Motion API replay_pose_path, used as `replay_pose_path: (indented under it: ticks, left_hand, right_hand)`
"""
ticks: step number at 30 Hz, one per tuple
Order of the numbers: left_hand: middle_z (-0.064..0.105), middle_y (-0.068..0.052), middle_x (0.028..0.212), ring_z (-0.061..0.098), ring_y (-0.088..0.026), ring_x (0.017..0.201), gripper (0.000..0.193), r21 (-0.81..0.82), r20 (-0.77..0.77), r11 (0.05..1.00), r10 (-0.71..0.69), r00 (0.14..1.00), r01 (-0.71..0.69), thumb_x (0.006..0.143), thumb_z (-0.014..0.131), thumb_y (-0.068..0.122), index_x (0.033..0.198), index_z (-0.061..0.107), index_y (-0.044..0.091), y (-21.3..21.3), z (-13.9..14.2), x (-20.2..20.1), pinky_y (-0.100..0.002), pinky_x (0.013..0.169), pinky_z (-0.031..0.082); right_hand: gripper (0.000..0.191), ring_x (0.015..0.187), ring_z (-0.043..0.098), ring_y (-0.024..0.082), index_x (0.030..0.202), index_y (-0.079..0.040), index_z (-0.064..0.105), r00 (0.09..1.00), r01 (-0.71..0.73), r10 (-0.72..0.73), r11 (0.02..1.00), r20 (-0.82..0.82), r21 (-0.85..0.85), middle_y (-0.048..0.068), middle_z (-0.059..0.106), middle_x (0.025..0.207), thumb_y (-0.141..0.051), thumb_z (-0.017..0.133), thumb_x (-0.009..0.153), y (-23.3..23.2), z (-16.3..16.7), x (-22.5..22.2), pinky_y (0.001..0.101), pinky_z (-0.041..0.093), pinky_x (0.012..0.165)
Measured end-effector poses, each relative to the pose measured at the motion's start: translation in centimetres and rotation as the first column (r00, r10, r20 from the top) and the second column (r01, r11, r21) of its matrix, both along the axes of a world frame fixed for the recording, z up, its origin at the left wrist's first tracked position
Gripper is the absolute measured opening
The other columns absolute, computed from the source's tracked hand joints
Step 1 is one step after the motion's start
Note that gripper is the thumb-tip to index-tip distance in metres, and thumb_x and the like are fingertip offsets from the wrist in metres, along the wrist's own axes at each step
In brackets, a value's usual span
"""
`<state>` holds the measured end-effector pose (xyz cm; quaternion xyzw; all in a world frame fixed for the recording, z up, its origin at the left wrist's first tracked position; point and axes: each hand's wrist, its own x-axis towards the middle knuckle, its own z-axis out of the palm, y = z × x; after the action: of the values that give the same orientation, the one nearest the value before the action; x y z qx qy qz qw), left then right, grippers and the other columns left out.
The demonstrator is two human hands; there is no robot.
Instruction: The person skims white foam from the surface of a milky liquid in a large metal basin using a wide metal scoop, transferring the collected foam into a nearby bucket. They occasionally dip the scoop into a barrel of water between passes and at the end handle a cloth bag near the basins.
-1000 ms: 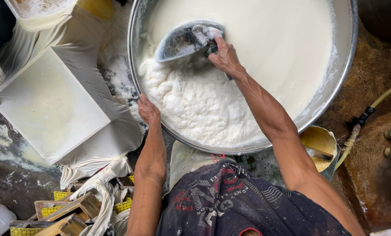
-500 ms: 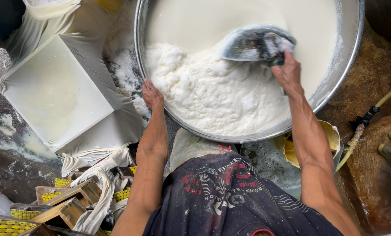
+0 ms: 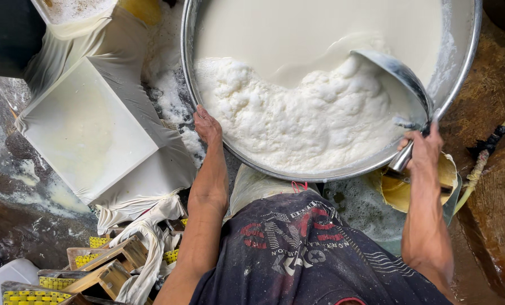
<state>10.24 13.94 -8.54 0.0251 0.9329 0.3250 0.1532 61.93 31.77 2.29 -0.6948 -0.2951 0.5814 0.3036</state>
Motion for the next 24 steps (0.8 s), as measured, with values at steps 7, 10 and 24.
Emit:
replay_pose_path:
  ticks: [7, 10, 24]
  left_hand:
    - [0.067, -0.026, 0.089, 0.061, -0.048, 0.083, 0.057, 0.031, -0.031, 1.000, 0.006, 1.000, -0.005, 0.106, 0.038, 0.054, 0.102, 0.058, 0.000, -0.3, -0.9, -0.4, -0.056, 0.077, 0.046]
    - [0.066, -0.027, 0.088, 0.060, -0.049, 0.083, 0.056, 0.028, -0.006, 1.000, 0.008, 1.000, -0.008, 0.106, 0.039, 0.052, 0.102, 0.058, 0.000, -0.4, -1.1, -0.5, -0.057, 0.077, 0.045]
    - [0.066, -0.030, 0.086, 0.059, -0.053, 0.082, 0.057, 0.043, -0.007, 0.999, 0.006, 1.000, -0.005, 0.107, 0.039, 0.052, 0.101, 0.059, -0.001, -0.5, -1.1, -0.1, -0.057, 0.076, 0.044]
  right_hand:
    - [0.055, 0.062, 0.061, 0.016, 0.142, 0.004, 0.040, 0.869, 0.151, -0.166, 0.986, -0.467, -0.070, 0.008, 0.060, 0.080, 0.005, 0.062, 0.091, -0.6, -9.3, -3.9, 0.0297, 0.057, 0.055]
    - [0.037, 0.062, 0.061, 0.016, 0.123, 0.003, 0.048, 0.815, 0.177, -0.237, 0.971, -0.528, -0.163, 0.008, 0.060, 0.077, 0.004, 0.062, 0.089, 0.7, -11.8, -7.6, 0.0298, 0.056, 0.056]
    - [0.035, 0.057, 0.059, 0.018, 0.118, -0.008, 0.050, 0.741, -0.120, 0.028, 0.989, -0.671, -0.090, 0.008, 0.058, 0.072, 0.004, 0.059, 0.087, 12.1, -9.9, -28.8, 0.0361, 0.053, 0.049]
